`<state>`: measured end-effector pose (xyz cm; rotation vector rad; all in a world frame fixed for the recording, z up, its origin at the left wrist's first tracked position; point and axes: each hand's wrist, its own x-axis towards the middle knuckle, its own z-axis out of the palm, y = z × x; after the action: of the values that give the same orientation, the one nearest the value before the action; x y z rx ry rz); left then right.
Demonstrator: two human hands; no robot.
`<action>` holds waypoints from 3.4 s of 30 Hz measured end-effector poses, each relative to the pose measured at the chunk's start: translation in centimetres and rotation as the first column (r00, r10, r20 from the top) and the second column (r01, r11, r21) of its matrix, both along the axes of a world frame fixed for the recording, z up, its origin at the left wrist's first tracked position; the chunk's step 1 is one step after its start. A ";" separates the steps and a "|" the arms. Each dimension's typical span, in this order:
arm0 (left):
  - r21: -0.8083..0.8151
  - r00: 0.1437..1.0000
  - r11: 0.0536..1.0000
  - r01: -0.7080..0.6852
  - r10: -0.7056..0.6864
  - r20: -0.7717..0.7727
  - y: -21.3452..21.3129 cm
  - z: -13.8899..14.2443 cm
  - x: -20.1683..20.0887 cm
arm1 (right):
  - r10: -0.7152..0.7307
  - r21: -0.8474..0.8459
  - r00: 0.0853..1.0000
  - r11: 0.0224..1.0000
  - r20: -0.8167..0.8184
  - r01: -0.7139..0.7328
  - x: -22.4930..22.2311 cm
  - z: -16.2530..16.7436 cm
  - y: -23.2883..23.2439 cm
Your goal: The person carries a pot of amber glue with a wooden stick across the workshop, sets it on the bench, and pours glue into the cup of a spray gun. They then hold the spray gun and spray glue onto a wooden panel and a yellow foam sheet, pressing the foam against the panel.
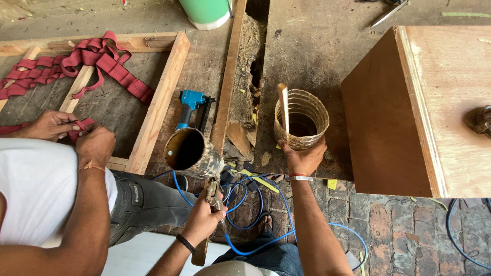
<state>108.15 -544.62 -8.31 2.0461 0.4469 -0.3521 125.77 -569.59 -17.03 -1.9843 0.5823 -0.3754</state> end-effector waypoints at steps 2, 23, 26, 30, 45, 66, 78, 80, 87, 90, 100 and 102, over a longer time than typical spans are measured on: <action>0.023 1.000 1.000 -0.002 0.002 0.005 -0.3 0.3 0.3 | 0.020 0.025 0.997 0.999 0.068 -0.021 -0.4 0.2 -0.5; 0.239 0.890 0.969 0.055 -0.157 0.428 -6.8 -2.5 3.9 | 0.499 -0.149 0.782 0.865 0.374 -0.480 -16.4 22.0 -20.5; 0.257 0.871 0.960 0.113 -0.219 0.439 -8.9 -2.5 3.6 | 0.495 -0.563 0.852 0.758 0.168 -0.330 -18.8 26.3 -22.9; 0.265 0.880 0.945 0.189 -0.283 0.381 -11.4 -3.8 2.7 | 0.504 -0.714 0.860 0.630 0.078 -0.305 -21.6 30.6 -23.9; 0.279 0.759 0.891 0.359 -0.452 0.469 -17.7 -4.5 0.5 | 0.459 -0.960 0.858 0.042 -0.229 -0.279 -22.8 38.9 -27.7; 0.265 0.746 0.905 0.334 -0.426 0.512 -16.6 -3.9 0.6 | 0.501 -0.924 0.792 -0.040 -0.348 -0.380 -17.6 40.3 -25.6; 0.291 0.739 0.896 0.335 -0.441 0.509 -17.6 -7.3 0.0 | 0.396 -0.896 0.803 -0.198 -0.444 -0.397 -17.4 41.2 -25.1; 0.300 0.723 0.895 0.332 -0.445 0.529 -17.7 -7.0 -0.1 | 0.417 -0.897 0.794 -0.191 -0.442 -0.399 -17.3 41.5 -25.0; 0.249 0.715 0.916 0.313 -0.400 0.574 -17.7 -4.8 0.0 | 0.428 -0.902 0.794 -0.187 -0.432 -0.389 -17.1 42.2 -24.4; 0.249 0.702 0.924 0.290 -0.382 0.601 -17.6 -3.9 0.1 | 0.454 -0.911 0.790 -0.183 -0.412 -0.370 -17.0 42.4 -24.3; 0.208 0.737 0.924 0.320 -0.381 0.558 -17.7 -4.2 -0.1 | 0.447 -0.915 0.799 -0.205 -0.402 -0.346 -16.8 43.0 -24.1; 0.247 0.707 0.919 0.308 -0.394 0.587 -17.9 -4.8 -0.3 | 0.439 -0.907 0.794 -0.222 -0.420 -0.357 -16.6 43.2 -24.1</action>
<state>107.87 -562.54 -13.14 2.2236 -0.3574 0.1627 109.13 -593.71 26.18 -3.4407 -0.8694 -0.4877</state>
